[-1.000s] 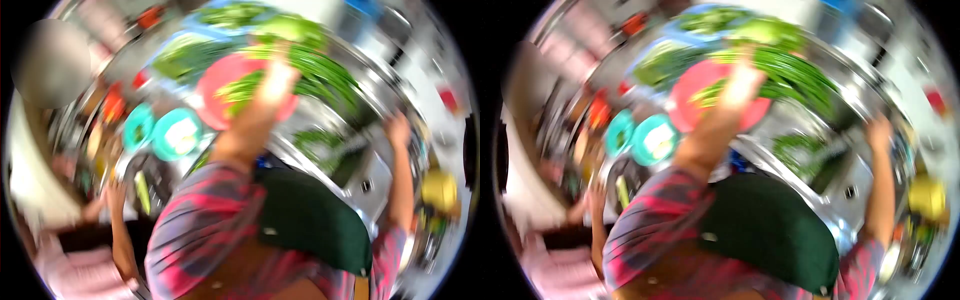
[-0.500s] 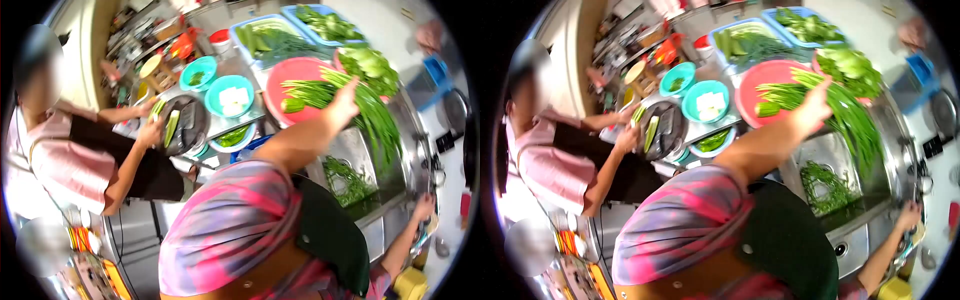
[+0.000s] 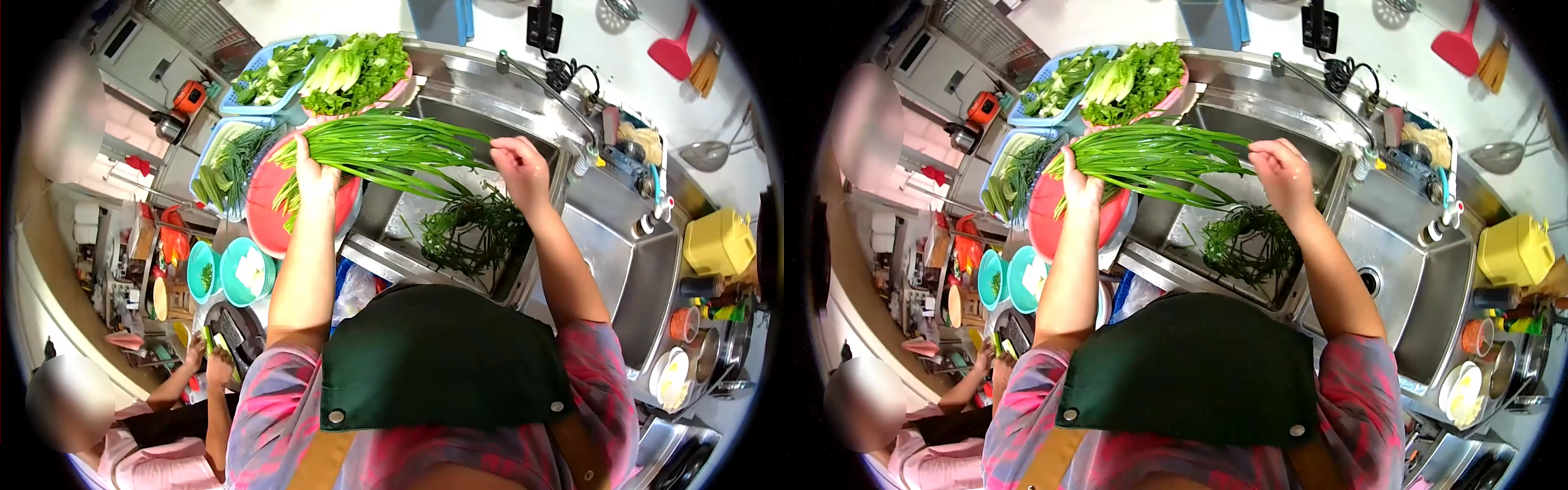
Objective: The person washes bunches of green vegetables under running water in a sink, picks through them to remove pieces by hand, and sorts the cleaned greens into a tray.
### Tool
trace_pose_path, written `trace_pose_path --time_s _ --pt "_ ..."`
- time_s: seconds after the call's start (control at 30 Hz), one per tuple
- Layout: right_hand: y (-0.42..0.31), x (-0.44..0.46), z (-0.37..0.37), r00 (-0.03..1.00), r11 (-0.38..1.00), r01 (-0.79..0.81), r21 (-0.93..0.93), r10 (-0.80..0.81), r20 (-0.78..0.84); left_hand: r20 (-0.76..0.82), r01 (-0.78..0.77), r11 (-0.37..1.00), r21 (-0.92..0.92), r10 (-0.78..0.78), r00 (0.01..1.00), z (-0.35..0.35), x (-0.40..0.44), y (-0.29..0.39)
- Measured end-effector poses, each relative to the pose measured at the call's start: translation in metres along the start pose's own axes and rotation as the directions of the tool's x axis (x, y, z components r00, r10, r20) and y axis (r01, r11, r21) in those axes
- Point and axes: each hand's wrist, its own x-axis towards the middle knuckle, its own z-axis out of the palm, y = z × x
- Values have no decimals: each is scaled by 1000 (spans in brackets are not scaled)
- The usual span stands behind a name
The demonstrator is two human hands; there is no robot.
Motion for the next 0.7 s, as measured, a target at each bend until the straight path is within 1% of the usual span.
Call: trace_pose_path --time_s 0.03,0.07,0.13,0.17,0.2,0.23,0.27,0.33,0.37,0.43,0.47,0.57,0.6,0.67,0.7 --pt "-12 3 -1 996 994 70 -79 -65 58 5 4 999 34 -4 1000 2 -2 -1" --pt "-25 4 3 993 996 81 -37 -77 89 10 8 998 67 -9 1000 4 -4 -3" --pt "-36 5 10 976 995 95 -23 -89 197 31 24 997 76 -27 999 8 -5 -8" --pt "-38 6 16 978 995 91 -28 -84 191 43 11 997 73 -14 999 8 -5 -9" --pt "-39 8 23 952 962 257 -95 -235 198 53 -5 997 71 1 999 7 -6 -10" --pt "-40 10 29 900 896 415 -158 -379 217 41 8 996 86 -12 999 12 -10 -11" --pt "-43 10 35 900 896 415 -160 -378 216 42 10 996 87 -14 999 12 -10 -11" --pt "-49 10 45 874 850 457 -261 -376 308 99 65 995 70 -71 993 11 -11 -10" --pt "-44 11 52 857 820 499 -280 -419 301 99 65 995 69 -72 992 9 -9 -11" --pt "-48 14 59 850 809 514 -285 -435 297 145 51 998 33 -55 988 7 -6 -14" --pt "-49 15 61 843 798 528 -290 -451 293 146 51 998 31 -55 988 7 -6 -15" --pt "-49 17 66 833 798 541 -267 -462 305 62 86 996 23 -87 994 15 -10 -20" --pt "-47 17 68 834 798 538 -270 -458 307 59 89 996 21 -90 994 15 -11 -21" --pt "-44 17 70 848 818 508 -269 -420 322 97 166 986 -13 -164 982 18 -13 -22" --pt "-44 16 71 848 818 507 -272 -419 324 78 150 989 15 -151 985 20 -14 -24"
